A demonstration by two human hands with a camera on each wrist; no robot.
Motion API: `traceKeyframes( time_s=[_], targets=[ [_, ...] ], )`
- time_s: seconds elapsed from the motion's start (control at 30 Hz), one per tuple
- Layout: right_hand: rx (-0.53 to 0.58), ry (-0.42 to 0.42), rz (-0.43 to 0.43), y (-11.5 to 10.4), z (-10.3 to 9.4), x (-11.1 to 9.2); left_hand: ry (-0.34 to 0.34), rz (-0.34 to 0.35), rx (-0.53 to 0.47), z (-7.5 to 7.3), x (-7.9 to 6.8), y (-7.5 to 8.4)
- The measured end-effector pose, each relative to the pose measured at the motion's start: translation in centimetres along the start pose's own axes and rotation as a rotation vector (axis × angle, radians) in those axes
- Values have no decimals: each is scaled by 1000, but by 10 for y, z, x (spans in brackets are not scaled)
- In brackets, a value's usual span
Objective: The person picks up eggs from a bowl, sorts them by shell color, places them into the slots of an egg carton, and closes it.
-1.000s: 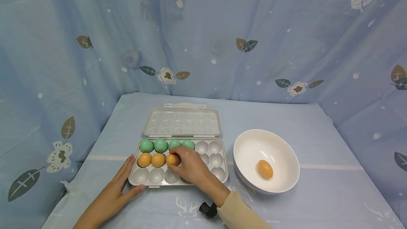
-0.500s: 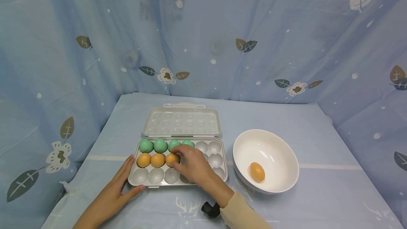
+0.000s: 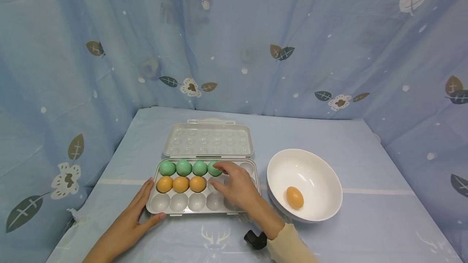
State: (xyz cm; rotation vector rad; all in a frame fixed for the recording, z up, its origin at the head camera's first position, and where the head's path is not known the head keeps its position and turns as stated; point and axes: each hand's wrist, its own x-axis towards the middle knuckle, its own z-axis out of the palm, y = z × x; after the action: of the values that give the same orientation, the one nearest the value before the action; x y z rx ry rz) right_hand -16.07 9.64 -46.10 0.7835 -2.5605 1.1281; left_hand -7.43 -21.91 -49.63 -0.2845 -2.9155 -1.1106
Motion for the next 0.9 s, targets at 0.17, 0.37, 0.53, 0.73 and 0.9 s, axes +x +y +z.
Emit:
traceKeyframes(
  time_s=[0.17,0.37,0.53,0.73,0.9],
  targets=[
    [-11,18,-6,9,-12,-8,-5,-3,2,1,0,-2],
    [-49,57,-3,16,-29,-16,-5,-3,7,1,1,-4],
    [-73,83,-17,13,-42,-19,-6,-1,4,0,1,-4],
    [-116,137,-47,17,-58,-24,-2,4,-5,1,0,-4],
    [-144,170,-33,28,-71,-31,-1,1,-2,0,0,-3]
  ],
)
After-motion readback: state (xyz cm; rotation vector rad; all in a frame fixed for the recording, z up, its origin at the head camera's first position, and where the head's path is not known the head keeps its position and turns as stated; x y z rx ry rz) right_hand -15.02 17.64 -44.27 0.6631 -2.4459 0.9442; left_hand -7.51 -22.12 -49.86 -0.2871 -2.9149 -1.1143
